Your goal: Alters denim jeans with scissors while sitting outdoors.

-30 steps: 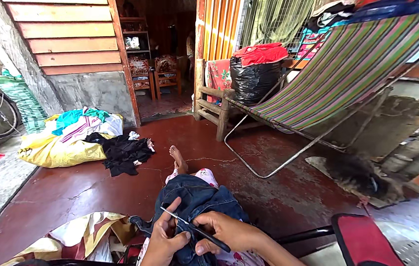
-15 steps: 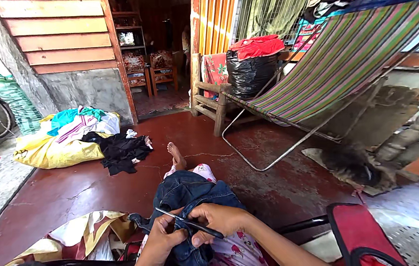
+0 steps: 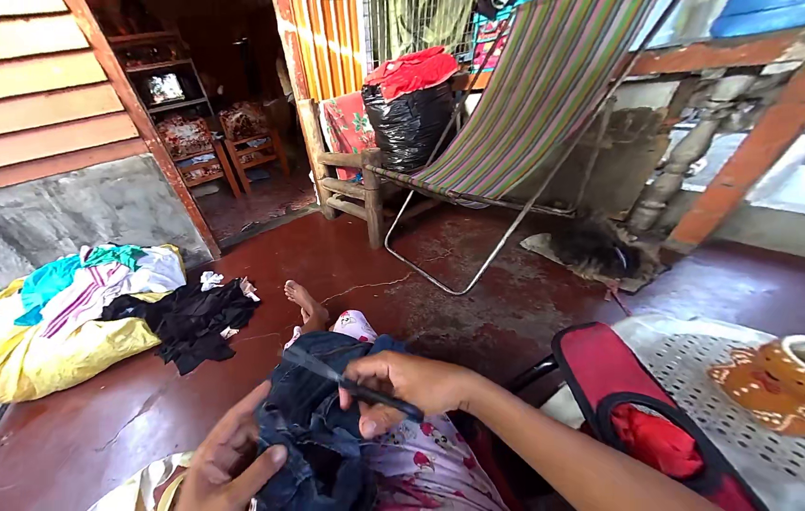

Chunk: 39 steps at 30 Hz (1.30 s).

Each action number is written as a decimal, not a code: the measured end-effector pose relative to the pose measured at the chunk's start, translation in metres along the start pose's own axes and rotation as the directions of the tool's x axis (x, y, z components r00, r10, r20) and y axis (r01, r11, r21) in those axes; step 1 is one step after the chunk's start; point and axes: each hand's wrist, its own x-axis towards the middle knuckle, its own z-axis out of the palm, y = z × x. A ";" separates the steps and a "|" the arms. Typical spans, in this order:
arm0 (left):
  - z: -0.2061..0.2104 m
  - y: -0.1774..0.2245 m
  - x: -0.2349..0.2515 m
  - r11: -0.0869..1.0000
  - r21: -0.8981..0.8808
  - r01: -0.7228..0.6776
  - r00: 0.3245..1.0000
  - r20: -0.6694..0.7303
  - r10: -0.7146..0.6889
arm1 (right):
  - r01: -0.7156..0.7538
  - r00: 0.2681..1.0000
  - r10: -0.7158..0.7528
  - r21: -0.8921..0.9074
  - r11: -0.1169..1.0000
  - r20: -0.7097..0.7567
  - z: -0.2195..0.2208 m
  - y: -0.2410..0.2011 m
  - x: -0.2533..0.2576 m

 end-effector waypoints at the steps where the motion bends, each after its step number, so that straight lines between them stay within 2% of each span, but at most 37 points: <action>1: -0.007 0.013 0.001 0.997 0.036 -0.062 0.998 0.000 0.062 | 0.004 0.991 -0.007 -0.022 1.000 -0.131 -0.004 -0.001 -0.004; 3: -0.023 0.038 0.004 0.975 0.135 -0.175 0.985 0.008 0.175 | -0.068 0.930 0.008 -0.150 0.986 -0.366 -0.015 0.006 -0.008; 5: -0.038 0.058 0.009 0.946 0.183 -0.266 0.961 -0.019 0.274 | -0.217 0.897 0.061 -0.316 0.924 -0.439 -0.028 0.023 -0.011; 8: -0.049 0.086 0.022 0.913 0.124 -0.390 0.911 -0.093 0.402 | -0.234 0.937 0.073 -0.459 0.857 -0.341 -0.026 0.056 -0.012; 11: -0.038 0.112 0.035 0.887 0.086 -0.453 0.874 -0.153 0.461 | -0.247 0.963 0.124 -0.595 0.765 -0.240 0.001 0.085 -0.006; 13: -0.027 0.123 0.051 0.854 0.197 -0.482 0.846 -0.150 0.512 | -0.276 0.959 0.154 -0.664 0.695 -0.238 0.014 0.097 0.000; 16: -0.028 0.131 0.082 0.770 0.384 -0.510 0.782 -0.166 0.601 | -0.289 0.949 0.103 -0.695 0.658 -0.296 0.016 0.107 0.008; 18: -0.033 0.139 0.102 0.743 0.478 -0.469 0.730 -0.264 0.630 | -0.326 0.920 0.090 -0.616 0.717 -0.383 0.011 0.102 0.016; 21: -0.035 0.159 0.128 0.719 0.555 -0.419 0.647 -0.373 0.665 | -0.330 0.777 0.076 -0.302 0.895 -0.625 -0.007 0.080 0.039; 22: -0.038 0.164 0.135 0.712 0.552 -0.434 0.638 -0.370 0.675 | -0.287 0.734 0.065 -0.223 0.932 -0.676 -0.014 0.073 0.048; 23: -0.040 0.168 0.142 0.712 0.534 -0.455 0.642 -0.357 0.678 | -0.216 0.722 0.029 -0.186 0.958 -0.691 -0.019 0.070 0.056; 26: -0.032 0.177 0.155 0.709 0.452 -0.541 0.677 -0.264 0.686 | 0.104 0.759 -0.177 -0.151 0.983 -0.627 -0.015 0.089 0.061; 27: -0.027 0.177 0.157 0.705 0.449 -0.549 0.687 -0.238 0.686 | 0.064 0.787 -0.125 -0.122 0.991 -0.605 -0.008 0.085 0.047; 28: -0.022 0.177 0.159 0.704 0.449 -0.551 0.691 -0.228 0.686 | -0.100 0.799 0.077 -0.005 0.995 -0.596 -0.001 0.063 0.030; 29: -0.018 0.176 0.161 0.704 0.448 -0.551 0.692 -0.226 0.685 | -0.219 0.766 0.260 0.142 0.965 -0.587 0.000 0.036 0.023; 30: -0.016 0.174 0.161 0.712 0.441 -0.546 0.697 -0.232 0.679 | -0.182 0.726 0.331 0.295 0.938 -0.603 -0.006 0.024 0.025; 32: -0.019 0.167 0.158 0.733 0.425 -0.532 0.709 -0.250 0.659 | 0.119 0.761 0.202 0.439 0.891 -0.617 -0.036 0.027 0.033; 34: -0.022 0.161 0.155 0.748 0.401 -0.529 0.711 -0.271 0.649 | 0.201 0.824 0.089 0.435 0.878 -0.559 -0.060 0.020 0.026; 36: -0.020 0.157 0.153 0.762 0.387 -0.518 0.712 -0.299 0.636 | 0.199 0.869 0.012 0.370 0.908 -0.495 -0.066 0.006 0.014; 39: -0.014 0.156 0.153 0.782 0.369 -0.501 0.718 -0.327 0.614 | 0.134 0.847 -0.132 -0.032 0.990 -0.516 -0.044 -0.008 0.004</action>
